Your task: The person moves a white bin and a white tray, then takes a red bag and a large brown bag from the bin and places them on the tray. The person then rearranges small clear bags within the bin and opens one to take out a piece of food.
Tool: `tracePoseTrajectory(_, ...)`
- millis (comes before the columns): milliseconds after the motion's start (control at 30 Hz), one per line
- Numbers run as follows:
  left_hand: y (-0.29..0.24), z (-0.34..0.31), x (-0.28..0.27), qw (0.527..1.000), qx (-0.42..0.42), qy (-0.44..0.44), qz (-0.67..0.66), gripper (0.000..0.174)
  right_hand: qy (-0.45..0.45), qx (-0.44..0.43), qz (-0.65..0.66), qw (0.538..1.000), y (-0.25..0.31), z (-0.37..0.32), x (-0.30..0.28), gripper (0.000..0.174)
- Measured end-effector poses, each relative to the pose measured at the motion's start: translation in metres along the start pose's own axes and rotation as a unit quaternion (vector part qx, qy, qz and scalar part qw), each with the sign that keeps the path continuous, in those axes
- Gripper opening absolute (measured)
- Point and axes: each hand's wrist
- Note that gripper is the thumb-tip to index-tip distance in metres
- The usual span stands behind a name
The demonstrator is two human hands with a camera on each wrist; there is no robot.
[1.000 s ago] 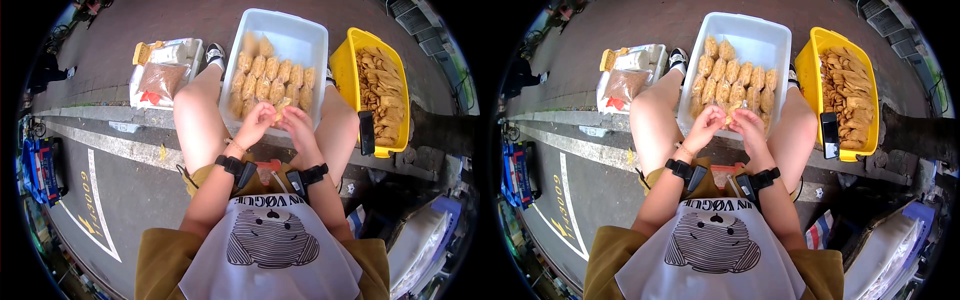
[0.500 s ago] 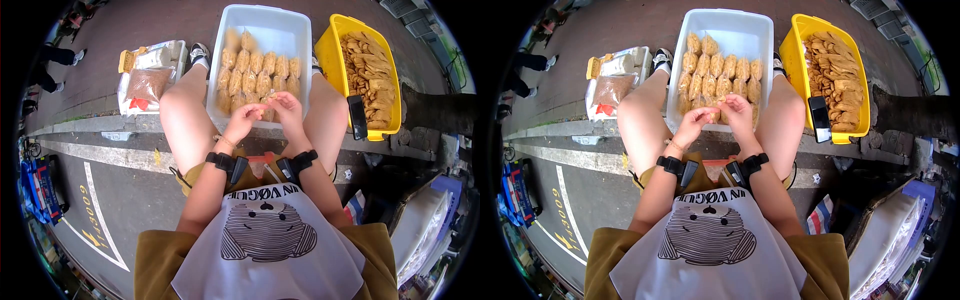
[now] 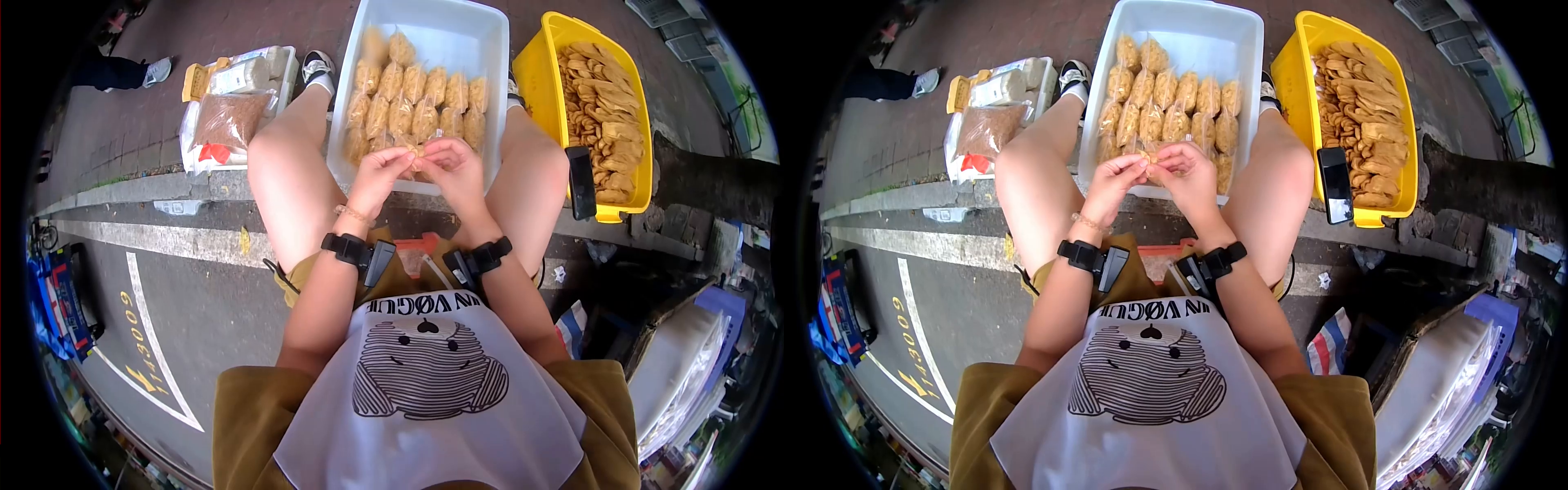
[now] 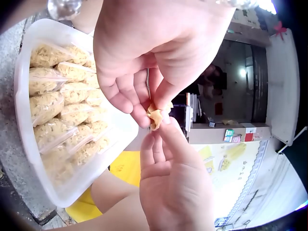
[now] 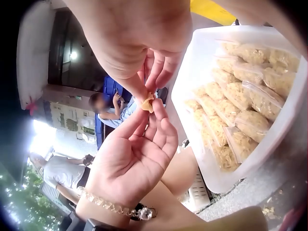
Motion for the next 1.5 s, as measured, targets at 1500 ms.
tracePoseTrajectory(1500, 0.187, 0.13, -0.056, 0.957, -0.014, -0.113, 0.266, 0.028, 0.093, 0.153, -0.541, 0.822, -0.151, 0.054, 0.009, 0.016)
Point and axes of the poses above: each hand's wrist, its own z-axis towards the middle knuckle, its own x-axis out of the palm, y = z × x, and after that the axes turned 7 degrees about -y, right-handed
